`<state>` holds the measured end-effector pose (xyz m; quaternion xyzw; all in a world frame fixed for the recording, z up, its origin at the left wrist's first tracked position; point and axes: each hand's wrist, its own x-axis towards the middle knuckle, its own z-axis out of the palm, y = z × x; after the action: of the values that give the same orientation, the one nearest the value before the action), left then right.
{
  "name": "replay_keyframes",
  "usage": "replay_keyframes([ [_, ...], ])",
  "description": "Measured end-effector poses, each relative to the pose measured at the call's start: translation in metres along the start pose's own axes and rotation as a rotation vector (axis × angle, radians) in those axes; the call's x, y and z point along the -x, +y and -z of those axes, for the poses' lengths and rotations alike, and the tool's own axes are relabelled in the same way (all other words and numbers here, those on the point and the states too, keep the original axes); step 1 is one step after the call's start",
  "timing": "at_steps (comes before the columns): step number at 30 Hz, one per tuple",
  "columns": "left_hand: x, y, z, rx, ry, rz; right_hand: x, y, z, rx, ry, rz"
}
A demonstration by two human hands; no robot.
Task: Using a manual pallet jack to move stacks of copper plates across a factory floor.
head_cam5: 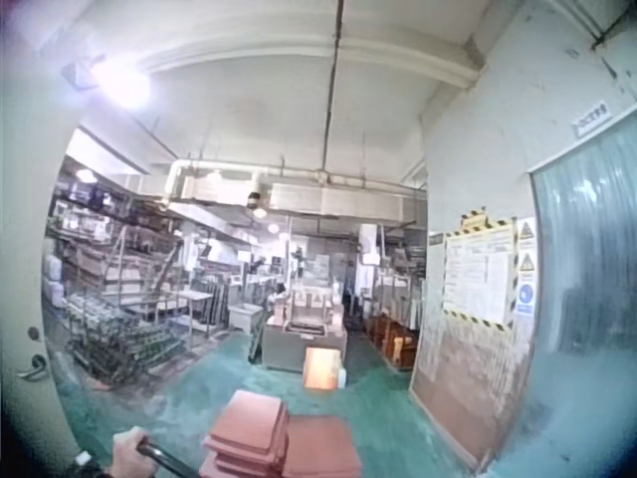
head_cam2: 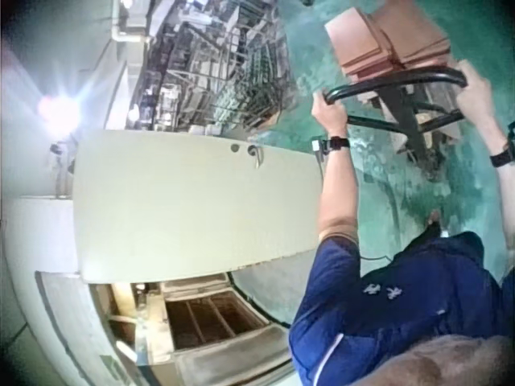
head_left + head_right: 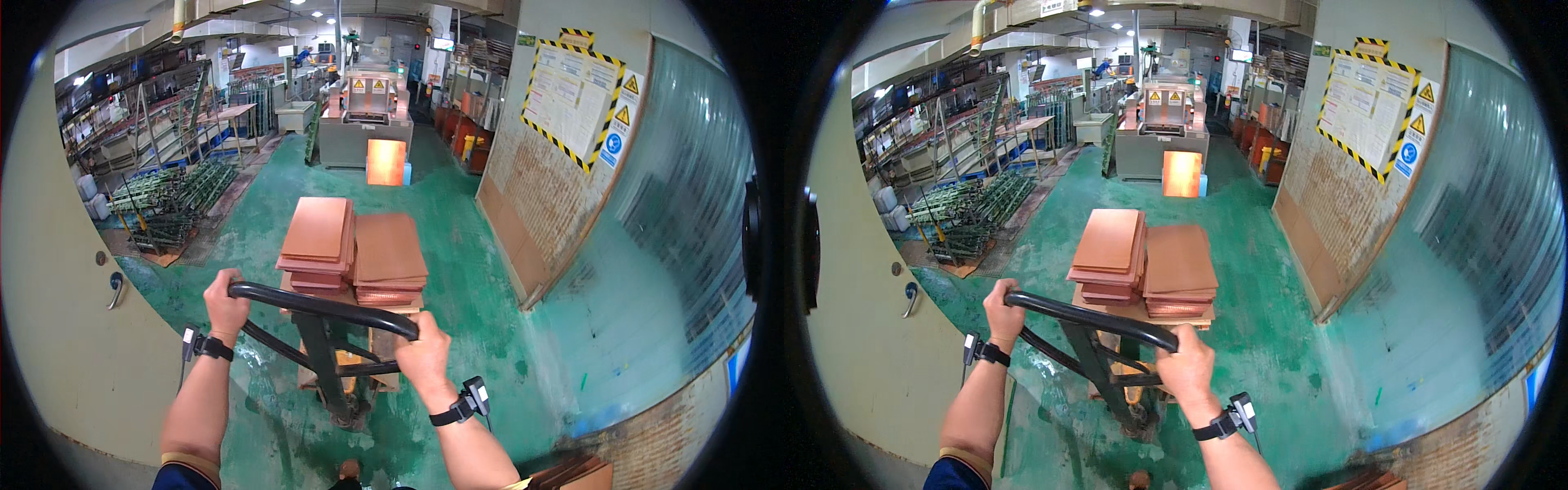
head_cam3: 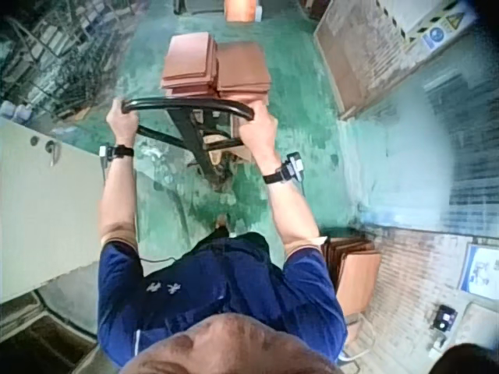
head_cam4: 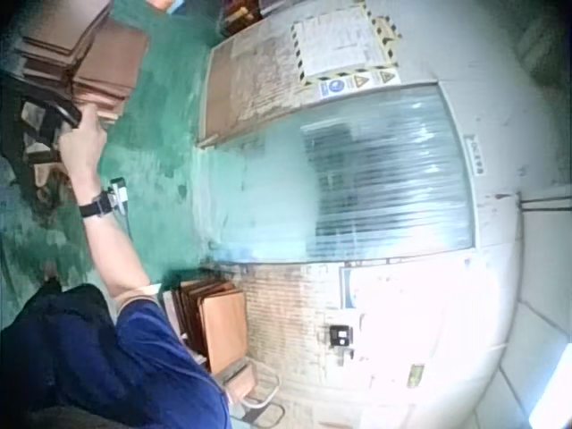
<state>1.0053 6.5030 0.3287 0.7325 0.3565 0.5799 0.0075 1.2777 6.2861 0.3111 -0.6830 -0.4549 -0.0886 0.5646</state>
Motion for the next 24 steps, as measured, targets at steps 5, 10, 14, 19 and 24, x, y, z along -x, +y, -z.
replay_keyframes([
  [5, -0.038, -0.029, -0.062, 0.017, 0.003, -0.032, -0.059, 0.027, -0.038, 0.002, -0.016, -0.056],
  [10, -0.070, -0.035, -0.117, -0.020, 0.025, 0.011, -0.137, 0.070, -0.069, -0.032, 0.016, 0.071],
  [14, -0.092, -0.046, -0.155, -0.090, 0.008, 0.069, -0.188, 0.115, -0.103, 0.011, -0.056, 0.080],
  [19, -0.125, -0.077, -0.198, -0.154, 0.068, 0.064, -0.245, 0.133, -0.144, -0.096, -0.096, 0.145],
  [24, -0.149, -0.066, -0.248, -0.189, 0.089, 0.098, -0.317, 0.180, -0.182, -0.184, -0.119, 0.170],
])
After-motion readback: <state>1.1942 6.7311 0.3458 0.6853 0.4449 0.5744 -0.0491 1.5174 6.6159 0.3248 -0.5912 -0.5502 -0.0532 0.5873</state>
